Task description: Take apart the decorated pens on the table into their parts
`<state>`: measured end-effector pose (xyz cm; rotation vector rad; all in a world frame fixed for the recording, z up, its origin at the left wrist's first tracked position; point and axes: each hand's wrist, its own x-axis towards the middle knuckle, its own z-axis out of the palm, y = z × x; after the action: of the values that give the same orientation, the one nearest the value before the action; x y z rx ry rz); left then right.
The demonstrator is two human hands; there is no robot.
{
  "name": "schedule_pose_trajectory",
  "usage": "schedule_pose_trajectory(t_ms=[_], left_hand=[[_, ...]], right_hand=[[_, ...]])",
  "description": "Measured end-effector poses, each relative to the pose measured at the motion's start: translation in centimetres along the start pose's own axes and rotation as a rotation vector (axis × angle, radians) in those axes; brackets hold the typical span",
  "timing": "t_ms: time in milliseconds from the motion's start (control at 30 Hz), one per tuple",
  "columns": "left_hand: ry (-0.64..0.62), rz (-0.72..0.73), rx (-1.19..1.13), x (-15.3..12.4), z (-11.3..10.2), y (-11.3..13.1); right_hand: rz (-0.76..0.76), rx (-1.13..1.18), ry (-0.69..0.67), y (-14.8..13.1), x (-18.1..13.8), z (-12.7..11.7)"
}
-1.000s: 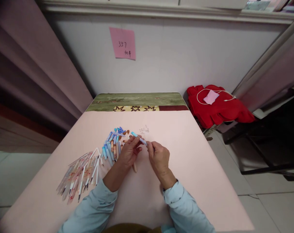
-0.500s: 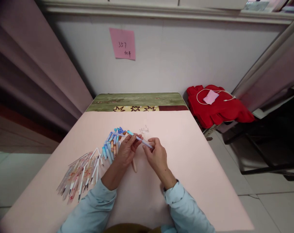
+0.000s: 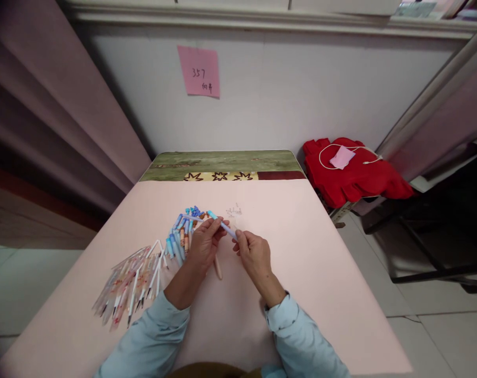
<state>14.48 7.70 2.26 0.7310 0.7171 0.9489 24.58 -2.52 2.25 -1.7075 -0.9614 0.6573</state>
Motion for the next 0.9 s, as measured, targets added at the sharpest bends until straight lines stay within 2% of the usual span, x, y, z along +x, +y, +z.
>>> schedule_pose_trajectory(t_ms=[167, 433, 633, 800, 900], left_hand=[[0.037, 0.057, 0.081, 0.05, -0.02, -0.2], [0.02, 0.068, 0.127, 0.24, -0.51, -0.67], [0.042, 0.074, 0.151, 0.23, -0.44, -0.67], [0.018, 0.078, 0.166, 0.22, -0.41, -0.76], [0.009, 0.077, 0.165, 0.36, -0.66, -0.85]], right_hand=[[-0.012, -0.061, 0.083, 0.17, -0.05, 0.3], [0.03, 0.042, -0.039, 0.16, -0.1, 0.31], [-0.023, -0.003, 0.093, 0.28, 0.17, 0.38], [0.049, 0.083, -0.066, 0.25, 0.11, 0.38], [0.053, 0.114, -0.105, 0.41, 0.1, 0.41]])
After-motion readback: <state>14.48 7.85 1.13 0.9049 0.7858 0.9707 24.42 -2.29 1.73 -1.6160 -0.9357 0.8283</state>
